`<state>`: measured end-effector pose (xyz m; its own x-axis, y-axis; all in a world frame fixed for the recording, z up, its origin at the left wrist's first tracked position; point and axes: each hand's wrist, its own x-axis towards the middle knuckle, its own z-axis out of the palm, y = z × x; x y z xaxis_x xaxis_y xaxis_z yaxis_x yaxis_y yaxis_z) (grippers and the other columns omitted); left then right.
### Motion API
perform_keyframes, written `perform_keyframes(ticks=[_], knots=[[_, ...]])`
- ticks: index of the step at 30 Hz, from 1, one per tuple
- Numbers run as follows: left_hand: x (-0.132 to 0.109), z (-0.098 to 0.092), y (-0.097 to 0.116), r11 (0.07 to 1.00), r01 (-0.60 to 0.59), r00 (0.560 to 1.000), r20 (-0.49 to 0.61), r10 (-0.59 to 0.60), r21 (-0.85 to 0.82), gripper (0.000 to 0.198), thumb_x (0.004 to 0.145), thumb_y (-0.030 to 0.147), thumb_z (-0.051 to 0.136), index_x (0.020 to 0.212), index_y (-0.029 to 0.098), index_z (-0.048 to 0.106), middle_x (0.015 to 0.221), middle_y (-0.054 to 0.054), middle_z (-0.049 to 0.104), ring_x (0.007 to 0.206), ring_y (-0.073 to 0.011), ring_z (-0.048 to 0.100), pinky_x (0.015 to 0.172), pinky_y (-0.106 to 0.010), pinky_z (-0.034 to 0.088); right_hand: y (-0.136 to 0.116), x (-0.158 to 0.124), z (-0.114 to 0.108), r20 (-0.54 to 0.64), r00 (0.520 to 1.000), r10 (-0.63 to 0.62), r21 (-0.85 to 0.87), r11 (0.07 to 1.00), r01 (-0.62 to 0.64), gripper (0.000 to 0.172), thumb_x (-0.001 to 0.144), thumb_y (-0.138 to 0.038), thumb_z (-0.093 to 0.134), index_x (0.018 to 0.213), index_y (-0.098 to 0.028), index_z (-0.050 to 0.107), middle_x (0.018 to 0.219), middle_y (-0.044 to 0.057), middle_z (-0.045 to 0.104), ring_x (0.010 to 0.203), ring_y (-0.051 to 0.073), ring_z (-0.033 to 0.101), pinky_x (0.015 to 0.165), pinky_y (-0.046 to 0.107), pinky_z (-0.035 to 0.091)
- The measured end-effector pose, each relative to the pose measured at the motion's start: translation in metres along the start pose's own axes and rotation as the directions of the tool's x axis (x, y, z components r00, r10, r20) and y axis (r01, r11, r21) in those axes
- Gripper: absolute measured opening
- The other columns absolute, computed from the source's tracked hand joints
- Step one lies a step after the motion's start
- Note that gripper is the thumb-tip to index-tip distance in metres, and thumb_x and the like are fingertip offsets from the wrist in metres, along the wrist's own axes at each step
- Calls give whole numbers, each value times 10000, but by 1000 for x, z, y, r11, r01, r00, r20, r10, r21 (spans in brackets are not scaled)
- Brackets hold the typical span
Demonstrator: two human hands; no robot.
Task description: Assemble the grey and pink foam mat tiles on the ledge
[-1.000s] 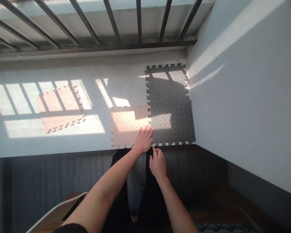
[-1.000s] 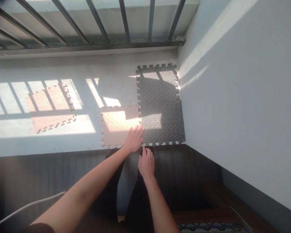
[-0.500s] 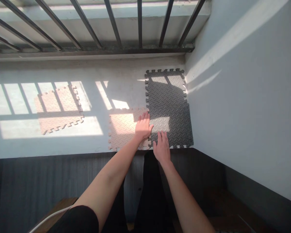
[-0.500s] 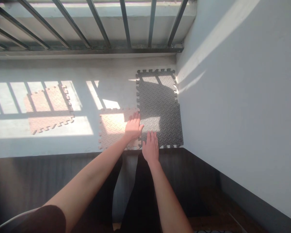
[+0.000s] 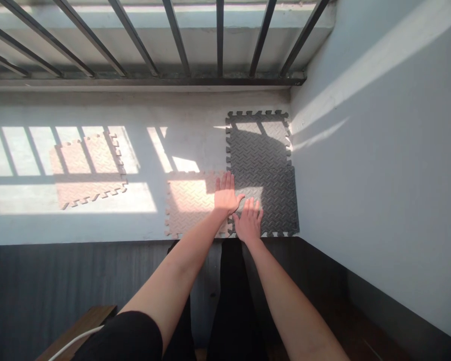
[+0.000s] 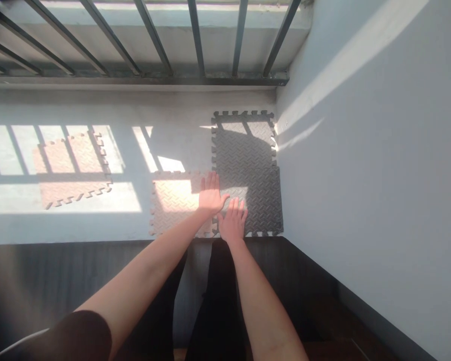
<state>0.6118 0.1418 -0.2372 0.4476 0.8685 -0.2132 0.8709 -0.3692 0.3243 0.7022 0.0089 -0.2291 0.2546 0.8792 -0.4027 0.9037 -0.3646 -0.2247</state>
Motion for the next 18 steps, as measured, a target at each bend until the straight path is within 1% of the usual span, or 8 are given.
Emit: perform_keyframes(ticks=[2,4,6,9,12,15,16,18], knots=[[3,1,1,1000,-2,1000,-3,2,-6,910,1079,612,450,1780,71,241,1831,-193,228,1732,-369,171,1425,-663,167,0,0,-1,9,1000,2,-11,1000,-2,825,1099,-481,455,1731,11,259,1837,285,176,1707,435,105,1343,711,147],[4,-2,-4,999,-51,998,25,51,-13,920,1060,599,498,1785,94,245,1838,-166,221,1737,-364,147,1437,-632,138,0,0,-1,19,1000,7,-18,1000,-6,826,1099,-483,445,1733,10,254,1840,282,162,1707,436,105,1344,709,136],[0,-9,-15,986,-168,981,96,167,-4,904,1052,578,526,1769,80,292,1843,-158,210,1740,-343,145,1449,-560,133,1,1,-2,39,999,13,-23,1000,-12,827,1096,-484,436,1736,4,245,1845,280,141,1708,433,101,1342,710,130],[-18,-22,-44,945,-325,928,203,311,36,853,1068,548,507,1746,63,328,1848,-154,209,1739,-298,162,1442,-482,145,4,2,-5,98,995,8,-34,999,-4,912,1074,-558,457,1751,-8,191,1851,281,83,1717,433,53,1338,716,122],[-51,-32,-75,948,-308,935,208,286,81,842,1073,567,493,1743,80,338,1837,-174,244,1735,-305,181,1435,-497,122,10,5,-7,178,984,3,-61,998,8,1151,980,-726,554,1765,-20,94,1854,285,1,1721,451,-40,1337,723,91],[-80,-38,-96,954,-293,936,220,274,58,864,1042,618,540,1742,143,367,1813,-173,318,1721,-302,236,1432,-502,126,16,7,-7,263,965,6,-99,995,21,1437,791,-824,729,1774,-58,13,1854,280,-62,1712,476,-116,1337,727,58],[-86,-38,-99,956,-292,935,224,276,41,874,1024,631,565,1741,167,378,1808,-164,337,1716,-301,255,1429,-503,147,17,8,-7,280,960,6,-109,994,26,1485,750,-820,769,1776,-75,-3,1855,276,-70,1710,480,-126,1338,725,54],[-91,-39,-102,958,-285,938,211,276,13,895,990,643,613,1735,194,402,1800,-155,358,1708,-313,278,1420,-512,192,18,8,-5,285,959,7,-123,992,29,1490,745,-793,794,1778,-96,-23,1856,273,-80,1709,481,-130,1340,716,51]])
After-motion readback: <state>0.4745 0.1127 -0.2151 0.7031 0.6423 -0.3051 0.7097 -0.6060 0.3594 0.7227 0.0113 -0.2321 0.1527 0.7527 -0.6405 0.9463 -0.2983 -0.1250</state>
